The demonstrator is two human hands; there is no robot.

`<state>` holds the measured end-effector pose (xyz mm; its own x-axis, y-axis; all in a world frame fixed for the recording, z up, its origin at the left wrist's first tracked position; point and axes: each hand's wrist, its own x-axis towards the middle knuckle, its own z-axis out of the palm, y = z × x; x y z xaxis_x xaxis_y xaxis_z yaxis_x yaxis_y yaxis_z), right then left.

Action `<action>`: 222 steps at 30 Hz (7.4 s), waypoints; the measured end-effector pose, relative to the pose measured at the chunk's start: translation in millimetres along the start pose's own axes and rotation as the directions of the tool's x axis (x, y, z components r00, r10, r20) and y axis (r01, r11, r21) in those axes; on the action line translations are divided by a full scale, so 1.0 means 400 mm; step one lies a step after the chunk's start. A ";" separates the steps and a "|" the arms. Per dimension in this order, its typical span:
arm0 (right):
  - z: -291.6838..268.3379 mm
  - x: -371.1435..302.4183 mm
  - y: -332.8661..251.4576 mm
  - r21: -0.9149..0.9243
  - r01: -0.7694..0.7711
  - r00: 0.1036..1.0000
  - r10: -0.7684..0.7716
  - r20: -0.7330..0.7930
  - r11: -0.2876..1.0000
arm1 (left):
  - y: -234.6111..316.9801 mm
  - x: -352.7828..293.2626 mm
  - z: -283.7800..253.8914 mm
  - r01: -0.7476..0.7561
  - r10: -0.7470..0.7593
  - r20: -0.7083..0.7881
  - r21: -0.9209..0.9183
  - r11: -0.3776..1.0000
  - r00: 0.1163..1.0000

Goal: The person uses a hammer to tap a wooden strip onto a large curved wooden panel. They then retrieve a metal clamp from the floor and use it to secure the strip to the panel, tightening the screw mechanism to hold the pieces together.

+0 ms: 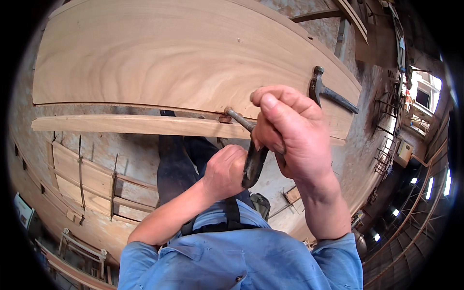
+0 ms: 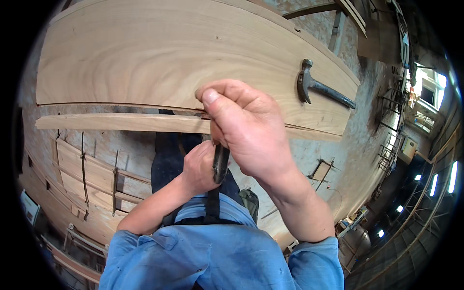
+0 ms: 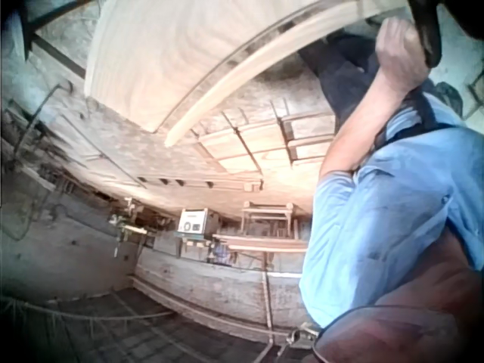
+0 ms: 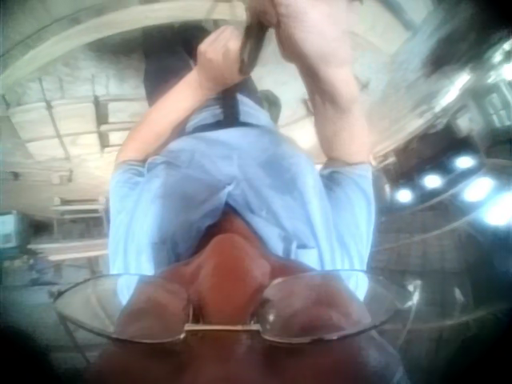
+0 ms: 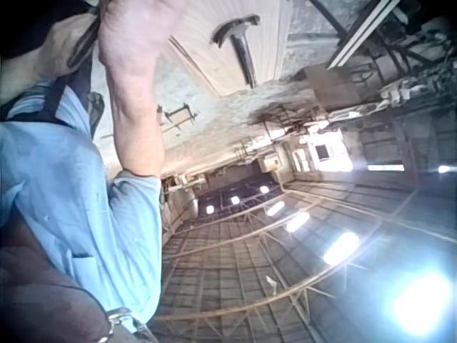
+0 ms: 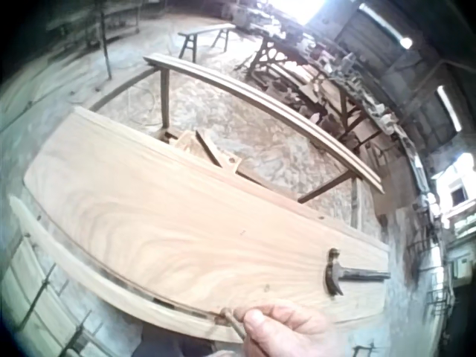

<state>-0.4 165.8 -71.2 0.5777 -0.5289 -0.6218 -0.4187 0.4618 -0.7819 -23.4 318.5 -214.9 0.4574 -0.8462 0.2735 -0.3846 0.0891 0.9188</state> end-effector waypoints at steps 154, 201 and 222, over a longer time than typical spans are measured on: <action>-0.132 -0.179 0.499 0.908 0.311 0.939 0.236 -0.249 -0.280 | -0.267 0.062 -0.296 -0.632 -0.055 0.779 0.545 0.551 0.624; -0.199 0.013 0.079 -0.491 0.410 0.902 -0.422 0.093 0.769 | -0.130 0.044 -0.252 -0.129 -0.236 0.413 0.685 0.717 0.880; -0.084 0.055 -0.025 -0.431 0.892 0.396 -0.221 0.891 -0.140 | 0.013 -0.008 0.053 0.253 -0.252 -0.179 -0.019 0.967 0.951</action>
<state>-6.9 125.7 -78.6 0.9458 0.3231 -0.0328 0.2717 -0.8427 -0.4648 -43.8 310.4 -217.3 0.6757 -0.7329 0.0798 -0.2414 -0.1176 0.9633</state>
